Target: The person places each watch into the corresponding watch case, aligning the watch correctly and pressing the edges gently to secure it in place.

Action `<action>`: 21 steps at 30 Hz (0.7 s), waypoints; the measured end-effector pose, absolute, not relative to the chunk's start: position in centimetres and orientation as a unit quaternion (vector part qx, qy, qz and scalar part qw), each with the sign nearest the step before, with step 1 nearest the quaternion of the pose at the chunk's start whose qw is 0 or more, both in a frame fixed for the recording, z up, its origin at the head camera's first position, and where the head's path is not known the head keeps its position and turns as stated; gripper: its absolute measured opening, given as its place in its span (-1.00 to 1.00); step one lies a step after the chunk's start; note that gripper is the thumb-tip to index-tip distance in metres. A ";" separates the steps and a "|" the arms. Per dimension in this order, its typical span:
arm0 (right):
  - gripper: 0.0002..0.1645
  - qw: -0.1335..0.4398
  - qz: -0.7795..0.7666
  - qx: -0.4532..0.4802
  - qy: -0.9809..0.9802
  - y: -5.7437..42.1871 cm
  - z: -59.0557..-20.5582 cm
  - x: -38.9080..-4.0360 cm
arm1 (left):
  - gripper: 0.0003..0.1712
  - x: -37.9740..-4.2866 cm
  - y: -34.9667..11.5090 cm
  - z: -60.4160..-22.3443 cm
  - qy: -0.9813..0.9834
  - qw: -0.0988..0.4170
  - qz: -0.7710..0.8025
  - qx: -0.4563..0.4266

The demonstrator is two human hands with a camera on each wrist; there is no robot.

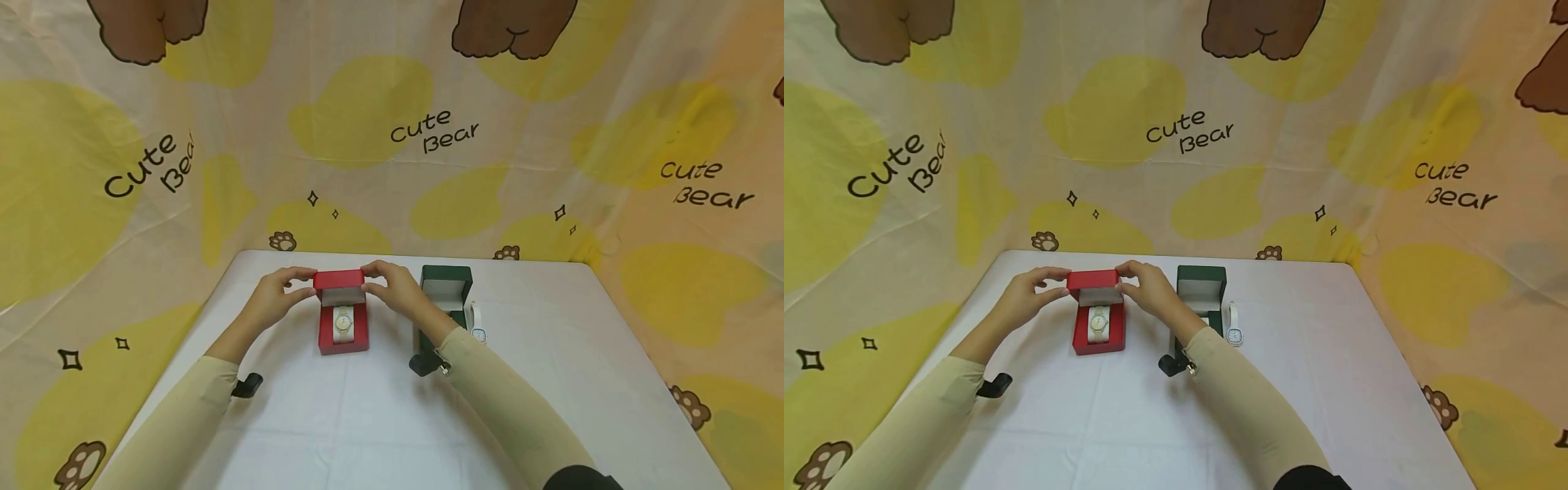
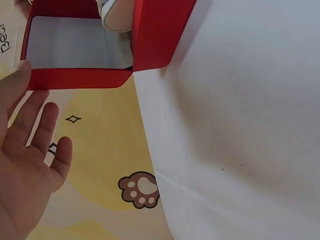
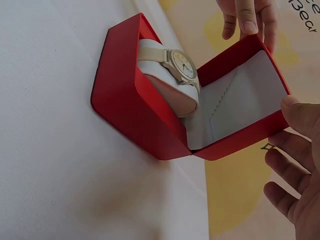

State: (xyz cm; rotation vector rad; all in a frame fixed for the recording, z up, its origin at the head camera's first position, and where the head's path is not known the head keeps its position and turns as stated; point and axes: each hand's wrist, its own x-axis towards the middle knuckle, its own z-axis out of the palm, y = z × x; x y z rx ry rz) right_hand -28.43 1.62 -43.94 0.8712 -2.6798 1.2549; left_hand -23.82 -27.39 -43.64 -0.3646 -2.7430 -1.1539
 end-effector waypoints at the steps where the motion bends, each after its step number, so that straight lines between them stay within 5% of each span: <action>1: -0.55 0.030 0.406 0.283 -0.869 1.6 -44.0 -28.4 | -0.49 -23.7 -27.4 -43.7 -0.912 0.071 -0.385 -0.120; 21: -0.52 0.037 0.406 0.270 -0.872 1.7 -44.8 -27.3 | -0.46 -22.5 -27.2 -44.6 -0.905 0.076 -0.407 -0.099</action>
